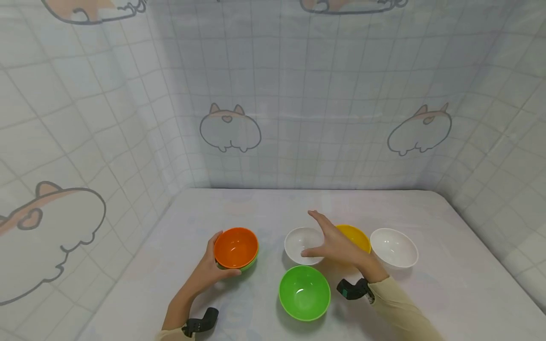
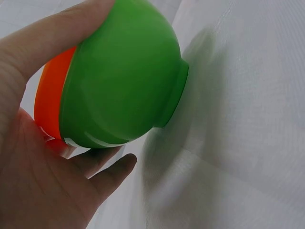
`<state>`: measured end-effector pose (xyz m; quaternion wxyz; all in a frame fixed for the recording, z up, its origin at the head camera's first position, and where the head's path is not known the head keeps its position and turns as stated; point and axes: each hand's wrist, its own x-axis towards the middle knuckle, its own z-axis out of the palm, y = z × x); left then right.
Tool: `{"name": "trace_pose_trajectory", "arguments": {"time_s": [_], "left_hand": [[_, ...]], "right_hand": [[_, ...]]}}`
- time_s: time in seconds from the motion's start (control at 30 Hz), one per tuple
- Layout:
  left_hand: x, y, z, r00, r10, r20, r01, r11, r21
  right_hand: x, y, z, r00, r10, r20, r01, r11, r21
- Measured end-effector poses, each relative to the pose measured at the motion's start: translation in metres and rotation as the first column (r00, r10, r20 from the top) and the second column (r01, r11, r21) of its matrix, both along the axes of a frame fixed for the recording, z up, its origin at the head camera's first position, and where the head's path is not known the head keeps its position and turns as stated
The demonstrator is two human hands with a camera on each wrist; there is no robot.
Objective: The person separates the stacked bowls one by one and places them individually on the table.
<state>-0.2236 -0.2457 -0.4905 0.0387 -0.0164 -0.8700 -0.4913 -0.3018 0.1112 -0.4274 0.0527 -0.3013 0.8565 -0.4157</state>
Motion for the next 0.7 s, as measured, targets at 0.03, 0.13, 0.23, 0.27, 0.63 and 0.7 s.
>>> {"name": "trace_pose_trajectory", "arguments": {"time_s": [0.03,0.13,0.23,0.27,0.63,0.7], "left_hand": [[0.000,0.000,0.000,1.000,0.001,0.002,-0.001,1.000,0.000],[0.000,-0.001,0.000,1.000,0.008,0.006,-0.008,1.000,-0.003],[-0.001,-0.002,0.000,1.000,0.009,0.001,-0.009,1.000,-0.008],[-0.001,-0.002,0.000,1.000,0.009,-0.002,-0.009,1.000,-0.010],[0.000,0.000,-0.001,0.999,0.012,-0.040,-0.013,1.000,-0.022],[0.000,0.001,-0.001,0.999,0.012,-0.046,-0.013,1.000,-0.023]], "right_hand": [[0.000,-0.004,-0.001,1.000,0.016,0.008,-0.016,1.000,-0.002],[0.000,-0.018,0.002,0.998,0.067,0.010,-0.067,0.998,-0.001],[-0.002,-0.030,0.005,0.993,0.117,-0.015,-0.117,0.993,0.023],[-0.002,-0.034,0.007,0.991,0.132,-0.027,-0.131,0.991,0.033],[-0.007,-0.074,0.015,0.971,0.237,-0.042,-0.225,0.957,0.184],[-0.007,-0.079,0.015,0.967,0.250,-0.047,-0.235,0.950,0.208]]}}
